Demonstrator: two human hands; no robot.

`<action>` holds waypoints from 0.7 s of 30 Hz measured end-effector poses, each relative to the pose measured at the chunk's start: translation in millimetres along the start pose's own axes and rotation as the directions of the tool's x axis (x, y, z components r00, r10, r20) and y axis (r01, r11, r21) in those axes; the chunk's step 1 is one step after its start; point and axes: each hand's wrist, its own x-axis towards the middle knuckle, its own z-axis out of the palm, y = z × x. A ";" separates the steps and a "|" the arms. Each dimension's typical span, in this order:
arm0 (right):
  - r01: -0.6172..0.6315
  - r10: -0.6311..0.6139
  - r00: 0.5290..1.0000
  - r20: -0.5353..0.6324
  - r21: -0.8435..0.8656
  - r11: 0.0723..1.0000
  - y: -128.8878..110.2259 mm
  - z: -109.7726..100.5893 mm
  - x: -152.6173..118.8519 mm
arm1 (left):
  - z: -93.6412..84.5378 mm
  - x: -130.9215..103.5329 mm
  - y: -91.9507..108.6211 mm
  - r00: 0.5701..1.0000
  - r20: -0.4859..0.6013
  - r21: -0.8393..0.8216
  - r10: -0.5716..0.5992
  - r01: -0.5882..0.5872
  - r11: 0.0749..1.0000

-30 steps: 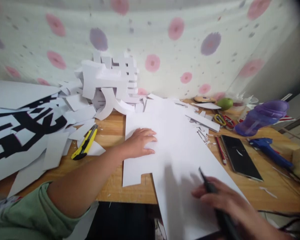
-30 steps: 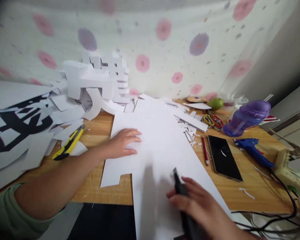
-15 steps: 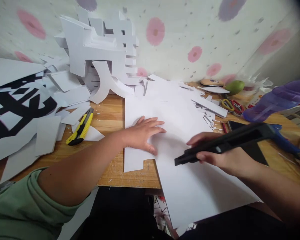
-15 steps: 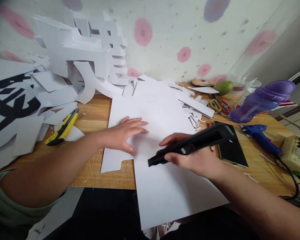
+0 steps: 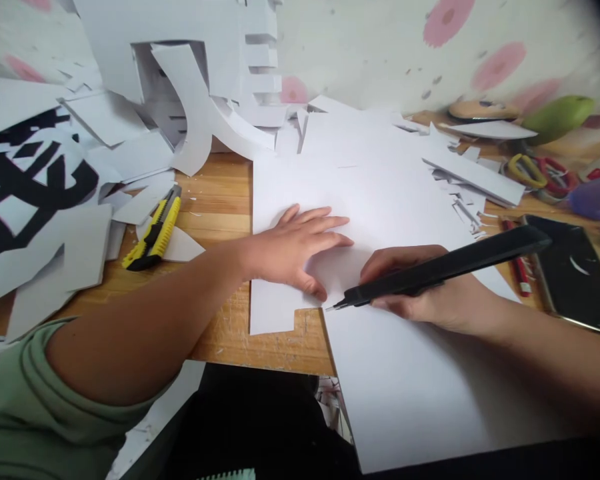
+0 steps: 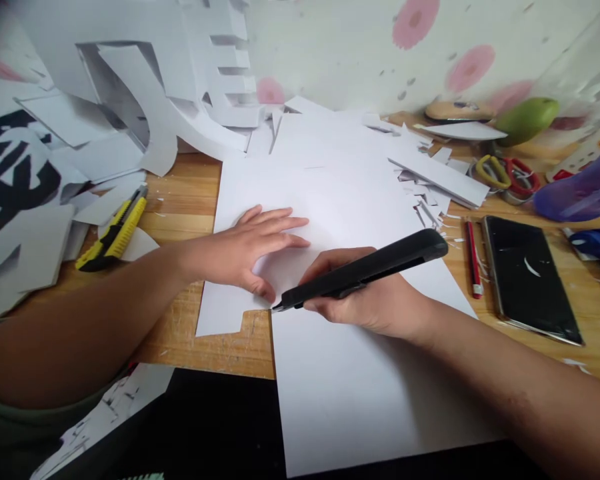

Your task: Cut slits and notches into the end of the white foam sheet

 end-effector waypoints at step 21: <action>0.023 -0.023 1.000 0.015 -0.010 1.000 -5.0 6.5 -0.8 | 1.9 0.1 -2.9 0.999 0.005 0.031 0.034 -0.034 0.999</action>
